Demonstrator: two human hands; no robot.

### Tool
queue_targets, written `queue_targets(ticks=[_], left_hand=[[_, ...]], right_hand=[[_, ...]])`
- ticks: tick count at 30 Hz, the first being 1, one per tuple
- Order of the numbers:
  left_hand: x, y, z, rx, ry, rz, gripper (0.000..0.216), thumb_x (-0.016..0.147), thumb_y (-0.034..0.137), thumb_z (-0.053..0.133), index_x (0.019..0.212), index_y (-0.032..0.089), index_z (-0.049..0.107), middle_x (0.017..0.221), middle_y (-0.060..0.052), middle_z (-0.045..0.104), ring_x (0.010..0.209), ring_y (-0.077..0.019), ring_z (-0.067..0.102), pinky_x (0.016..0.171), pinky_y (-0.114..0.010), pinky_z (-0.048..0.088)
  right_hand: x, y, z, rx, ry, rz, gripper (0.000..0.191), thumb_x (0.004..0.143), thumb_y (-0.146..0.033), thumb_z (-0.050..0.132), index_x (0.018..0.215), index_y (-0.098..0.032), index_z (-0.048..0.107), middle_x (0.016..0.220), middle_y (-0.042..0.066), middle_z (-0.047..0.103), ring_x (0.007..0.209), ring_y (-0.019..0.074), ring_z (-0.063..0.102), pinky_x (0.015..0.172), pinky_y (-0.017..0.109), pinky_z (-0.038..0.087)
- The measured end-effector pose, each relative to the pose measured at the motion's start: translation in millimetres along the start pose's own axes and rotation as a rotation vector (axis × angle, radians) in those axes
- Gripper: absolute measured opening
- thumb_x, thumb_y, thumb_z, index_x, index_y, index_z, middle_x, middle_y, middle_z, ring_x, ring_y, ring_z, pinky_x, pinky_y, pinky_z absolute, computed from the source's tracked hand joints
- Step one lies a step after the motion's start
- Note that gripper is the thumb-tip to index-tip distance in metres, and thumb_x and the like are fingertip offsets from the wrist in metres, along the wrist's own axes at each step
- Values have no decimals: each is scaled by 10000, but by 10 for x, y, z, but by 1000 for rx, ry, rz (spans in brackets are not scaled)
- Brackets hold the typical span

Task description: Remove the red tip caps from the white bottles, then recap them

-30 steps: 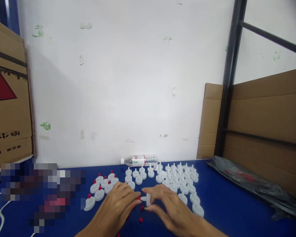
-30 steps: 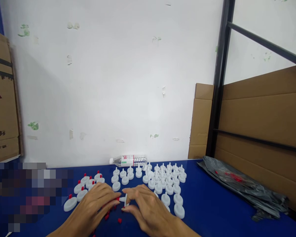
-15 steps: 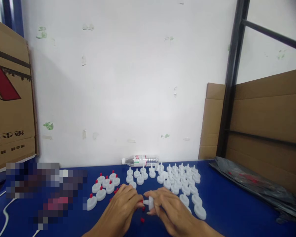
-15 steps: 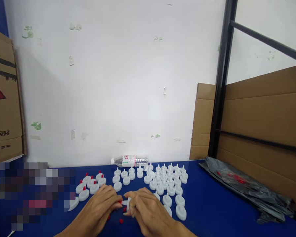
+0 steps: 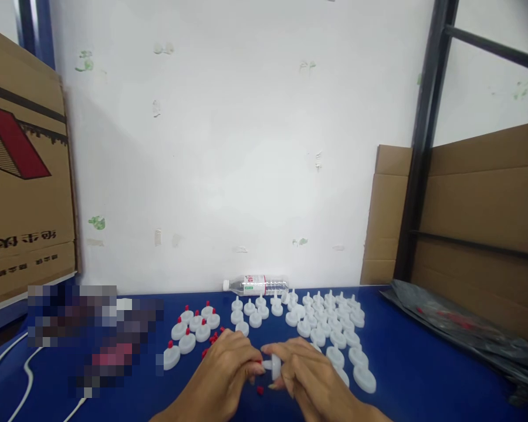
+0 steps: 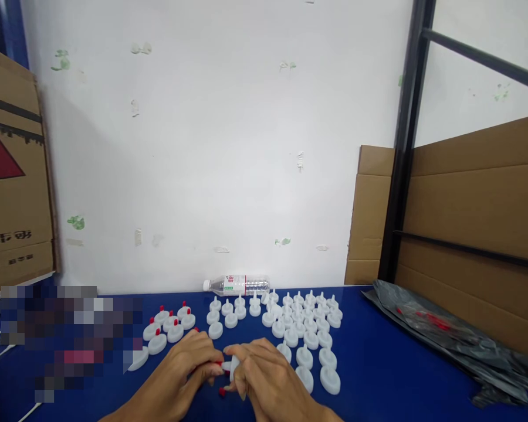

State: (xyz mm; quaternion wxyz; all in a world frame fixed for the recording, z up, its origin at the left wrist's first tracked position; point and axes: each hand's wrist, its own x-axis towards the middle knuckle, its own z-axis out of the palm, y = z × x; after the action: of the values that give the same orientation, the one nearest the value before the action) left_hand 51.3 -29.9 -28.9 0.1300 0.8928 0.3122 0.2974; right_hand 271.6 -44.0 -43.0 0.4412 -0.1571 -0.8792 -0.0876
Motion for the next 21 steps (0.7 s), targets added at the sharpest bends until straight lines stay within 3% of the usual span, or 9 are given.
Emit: queue_targets(ticks=[4,9,12,14,17,21], left_hand=[[39,75,-82,-27,26,-26,292,1026,248,462,814,208,658,780,-4,656,795,-175,564,798,-330,375],[108,143,-335,-115,161,-111,223,997,353,536,900,257,713,866,17,699,852,-173,602,811,-304,408],[119,61,-574,15,224,-118,265,990,357,496,834,223,662,820,3,659,825,-181,593,807,-308,418],[102,-45,-727,206,126,-119,271,978,338,470,799,208,626,825,-24,627,844,-204,580,793,-318,418],[49,-219,-875,455,-71,-193,260,934,308,477,730,205,601,804,-54,624,820,-235,575,743,-331,409],[-11,-353,-924,523,-190,-336,239,874,313,521,683,213,622,779,-66,669,742,-235,600,648,-310,378]], right_hand=[[7,18,-21,-6,-2,19,195,1064,-130,342,1171,-209,483,837,53,748,905,180,734,863,326,554],[88,-35,-29,-30,-34,173,115,1007,-187,554,1091,-233,489,1203,92,723,1143,197,683,1062,363,484],[113,-62,-38,-17,-113,273,127,989,-183,560,1054,-247,471,1143,51,724,1230,204,633,1169,428,372],[108,-44,-59,-20,-147,339,125,987,-163,529,1044,-253,464,1063,31,716,1265,203,603,1187,452,335],[96,33,-102,-47,-178,437,128,983,-152,497,1048,-261,479,1100,35,682,1260,210,588,1181,487,320],[90,146,-137,-91,-207,503,180,970,-109,462,1031,-265,531,1062,16,666,1094,199,635,1162,528,316]])
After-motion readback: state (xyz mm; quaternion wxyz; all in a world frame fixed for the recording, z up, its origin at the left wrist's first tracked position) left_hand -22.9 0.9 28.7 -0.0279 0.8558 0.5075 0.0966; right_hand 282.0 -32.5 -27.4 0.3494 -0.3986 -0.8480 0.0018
